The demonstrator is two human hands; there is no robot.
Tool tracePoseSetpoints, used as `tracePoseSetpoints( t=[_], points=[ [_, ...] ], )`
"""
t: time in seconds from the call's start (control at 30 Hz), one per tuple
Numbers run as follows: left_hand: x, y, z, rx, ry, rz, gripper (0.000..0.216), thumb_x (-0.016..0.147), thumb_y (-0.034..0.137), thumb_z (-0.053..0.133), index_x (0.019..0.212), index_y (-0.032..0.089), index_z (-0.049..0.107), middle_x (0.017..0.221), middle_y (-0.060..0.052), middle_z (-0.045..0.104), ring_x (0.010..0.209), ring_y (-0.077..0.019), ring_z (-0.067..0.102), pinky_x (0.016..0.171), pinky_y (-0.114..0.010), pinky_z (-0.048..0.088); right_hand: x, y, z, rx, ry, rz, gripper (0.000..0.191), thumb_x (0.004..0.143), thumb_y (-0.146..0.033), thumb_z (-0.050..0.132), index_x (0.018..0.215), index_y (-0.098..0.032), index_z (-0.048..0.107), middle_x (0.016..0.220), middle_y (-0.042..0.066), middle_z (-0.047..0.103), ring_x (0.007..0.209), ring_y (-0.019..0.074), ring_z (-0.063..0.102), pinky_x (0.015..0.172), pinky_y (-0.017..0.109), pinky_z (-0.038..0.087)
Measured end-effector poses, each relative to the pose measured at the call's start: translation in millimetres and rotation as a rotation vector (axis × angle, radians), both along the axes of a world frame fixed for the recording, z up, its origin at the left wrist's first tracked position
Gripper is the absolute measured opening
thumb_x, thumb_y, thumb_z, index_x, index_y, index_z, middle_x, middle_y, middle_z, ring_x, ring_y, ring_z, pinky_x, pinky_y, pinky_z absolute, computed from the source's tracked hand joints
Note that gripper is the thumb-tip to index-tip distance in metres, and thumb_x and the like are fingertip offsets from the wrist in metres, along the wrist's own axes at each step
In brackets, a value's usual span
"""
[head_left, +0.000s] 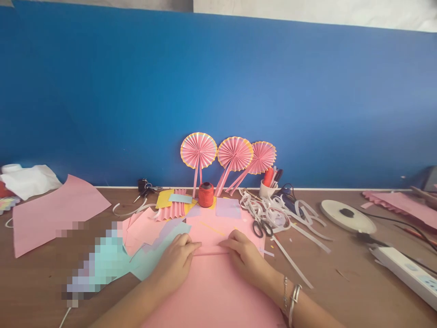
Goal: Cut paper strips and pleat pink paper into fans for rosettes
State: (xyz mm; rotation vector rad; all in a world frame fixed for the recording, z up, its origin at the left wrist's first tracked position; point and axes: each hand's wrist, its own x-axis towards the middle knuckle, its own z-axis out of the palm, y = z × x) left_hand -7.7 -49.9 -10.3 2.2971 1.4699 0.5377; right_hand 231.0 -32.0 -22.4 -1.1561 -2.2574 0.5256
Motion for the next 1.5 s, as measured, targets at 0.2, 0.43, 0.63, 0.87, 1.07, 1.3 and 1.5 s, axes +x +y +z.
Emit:
tracePoseSetpoints(
  t=[0.2, 0.43, 0.63, 0.87, 1.07, 1.3, 1.5],
  points=[
    [-0.1, 2.7, -3.3, -0.013, -0.017, 0.018, 0.044, 0.086, 0.006, 0.029, 0.111, 0.016, 0.064, 0.091, -0.009, 0.059, 0.092, -0.0229, 0.056, 0.079, -0.036, 0.048, -1.2, 1.1, -3.7, 0.013, 0.058, -0.019, 0.035, 0.083, -0.001, 0.039, 0.099, -0.019, 0.063, 0.086, 0.006, 0.055, 0.083, 0.0193, 0.054, 0.075, 0.034, 0.047],
    [0.1, 2.6, -3.4, -0.036, -0.099, 0.073, 0.029, 0.089, 0.013, 0.03, 0.092, 0.018, 0.058, 0.093, -0.008, 0.06, 0.093, -0.0231, 0.057, 0.081, -0.038, 0.046, -1.0, 2.8, -5.9, 0.015, 0.063, -0.04, 0.028, 0.082, -0.001, 0.039, 0.087, -0.019, 0.059, 0.084, 0.005, 0.055, 0.08, 0.0179, 0.055, 0.073, 0.031, 0.047],
    [-0.3, 3.9, -10.4, -0.014, -0.104, 0.067, 0.029, 0.086, 0.008, 0.031, 0.09, 0.02, 0.057, 0.091, -0.005, 0.057, 0.09, -0.0208, 0.056, 0.078, -0.034, 0.046, -0.7, 4.2, -4.7, -0.033, 0.072, -0.044, 0.026, 0.081, -0.001, 0.041, 0.084, -0.019, 0.059, 0.084, 0.004, 0.055, 0.08, 0.0174, 0.056, 0.072, 0.03, 0.046],
    [2.8, 1.9, -8.2, 0.115, 0.118, 0.017, 0.046, 0.08, -0.003, 0.035, 0.108, 0.024, 0.059, 0.09, -0.004, 0.052, 0.087, -0.0213, 0.05, 0.074, -0.033, 0.041, -1.5, 2.6, -4.0, 0.064, -0.054, -0.037, 0.03, 0.083, -0.002, 0.04, 0.097, -0.019, 0.061, 0.087, 0.005, 0.053, 0.079, 0.017, 0.052, 0.07, 0.029, 0.043],
    [8.0, 0.9, -0.4, 0.29, 0.294, -0.168, 0.05, 0.085, 0.0, 0.041, 0.116, 0.035, 0.059, 0.095, -0.004, 0.05, 0.09, -0.0211, 0.045, 0.074, -0.031, 0.036, -6.9, -1.1, 2.1, 0.218, -0.326, 0.055, 0.039, 0.078, 0.001, 0.045, 0.1, -0.024, 0.067, 0.087, 0.006, 0.053, 0.079, 0.0189, 0.044, 0.069, 0.031, 0.035],
    [-5.1, 3.0, 9.1, 0.342, 0.342, -0.188, 0.038, 0.082, 0.001, 0.042, 0.091, 0.026, 0.068, 0.084, -0.005, 0.055, 0.079, -0.0206, 0.044, 0.065, -0.032, 0.032, -3.8, -3.8, 14.9, 0.164, -0.309, 0.084, 0.036, 0.072, 0.001, 0.048, 0.09, -0.022, 0.069, 0.087, 0.006, 0.057, 0.082, 0.0194, 0.045, 0.073, 0.032, 0.039],
    [-17.6, 9.8, 7.0, 0.328, 0.276, -0.127, 0.036, 0.073, -0.003, 0.041, 0.06, 0.021, 0.064, 0.073, -0.005, 0.058, 0.074, -0.0215, 0.046, 0.062, -0.034, 0.031, 5.5, -5.4, 21.9, 0.12, -0.272, 0.134, 0.036, 0.075, 0.003, 0.043, 0.089, -0.02, 0.068, 0.091, 0.008, 0.059, 0.085, 0.0199, 0.053, 0.076, 0.032, 0.046]
  ],
)
